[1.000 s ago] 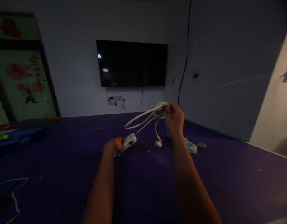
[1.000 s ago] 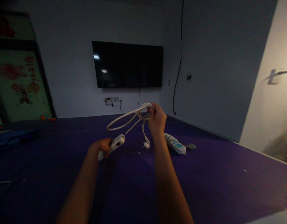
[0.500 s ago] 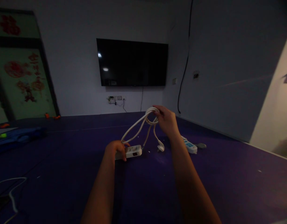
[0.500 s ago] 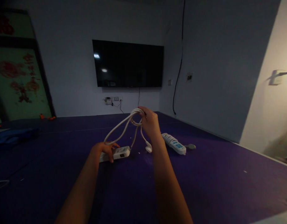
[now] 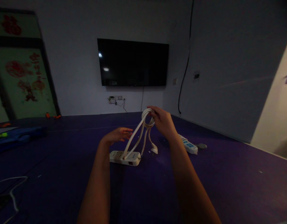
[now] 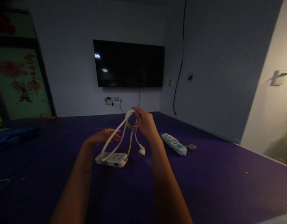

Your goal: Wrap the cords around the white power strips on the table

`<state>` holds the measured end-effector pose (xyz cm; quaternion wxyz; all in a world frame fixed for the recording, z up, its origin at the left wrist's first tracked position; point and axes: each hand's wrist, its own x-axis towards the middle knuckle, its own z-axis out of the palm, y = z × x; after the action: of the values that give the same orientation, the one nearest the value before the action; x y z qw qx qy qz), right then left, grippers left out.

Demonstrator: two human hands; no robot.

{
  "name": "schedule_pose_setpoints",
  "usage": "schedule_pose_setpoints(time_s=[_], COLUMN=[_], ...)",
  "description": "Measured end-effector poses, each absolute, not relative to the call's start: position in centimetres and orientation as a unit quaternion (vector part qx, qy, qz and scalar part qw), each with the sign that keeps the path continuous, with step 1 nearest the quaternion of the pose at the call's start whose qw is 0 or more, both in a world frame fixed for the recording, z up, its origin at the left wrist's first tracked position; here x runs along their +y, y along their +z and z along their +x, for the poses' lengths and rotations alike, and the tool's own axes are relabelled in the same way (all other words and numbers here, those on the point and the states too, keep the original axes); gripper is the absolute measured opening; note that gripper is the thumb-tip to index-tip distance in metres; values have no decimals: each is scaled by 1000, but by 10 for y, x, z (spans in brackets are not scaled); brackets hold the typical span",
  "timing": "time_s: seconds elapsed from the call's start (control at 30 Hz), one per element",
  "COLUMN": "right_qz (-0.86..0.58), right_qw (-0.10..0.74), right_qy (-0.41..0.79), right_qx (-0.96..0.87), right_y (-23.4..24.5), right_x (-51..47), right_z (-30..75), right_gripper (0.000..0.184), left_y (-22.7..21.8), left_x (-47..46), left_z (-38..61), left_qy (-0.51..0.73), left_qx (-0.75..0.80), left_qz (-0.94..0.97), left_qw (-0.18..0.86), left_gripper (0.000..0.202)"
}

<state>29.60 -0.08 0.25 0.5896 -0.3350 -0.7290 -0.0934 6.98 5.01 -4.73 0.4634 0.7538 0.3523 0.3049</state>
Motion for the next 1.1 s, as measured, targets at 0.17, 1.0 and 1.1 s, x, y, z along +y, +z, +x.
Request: schedule_pose_setpoints(time_s=[0.17, 1.0, 1.1], right_qz=[-332, -380, -384], right_qw=[568, 510, 498], right_qy=[-107, -195, -197], right_qx=[-746, -747, -752], right_y=[1, -5, -8], right_x=[1, 2, 1], right_z=[288, 262, 259], right_gripper=[31, 23, 23], left_y=[-5, -6, -7], left_x=[3, 8, 8], left_z=[74, 99, 101], left_qy=[400, 377, 401], left_qx=[279, 343, 377], left_qz=[700, 670, 653], left_qw=[522, 540, 520], left_gripper=[62, 36, 30])
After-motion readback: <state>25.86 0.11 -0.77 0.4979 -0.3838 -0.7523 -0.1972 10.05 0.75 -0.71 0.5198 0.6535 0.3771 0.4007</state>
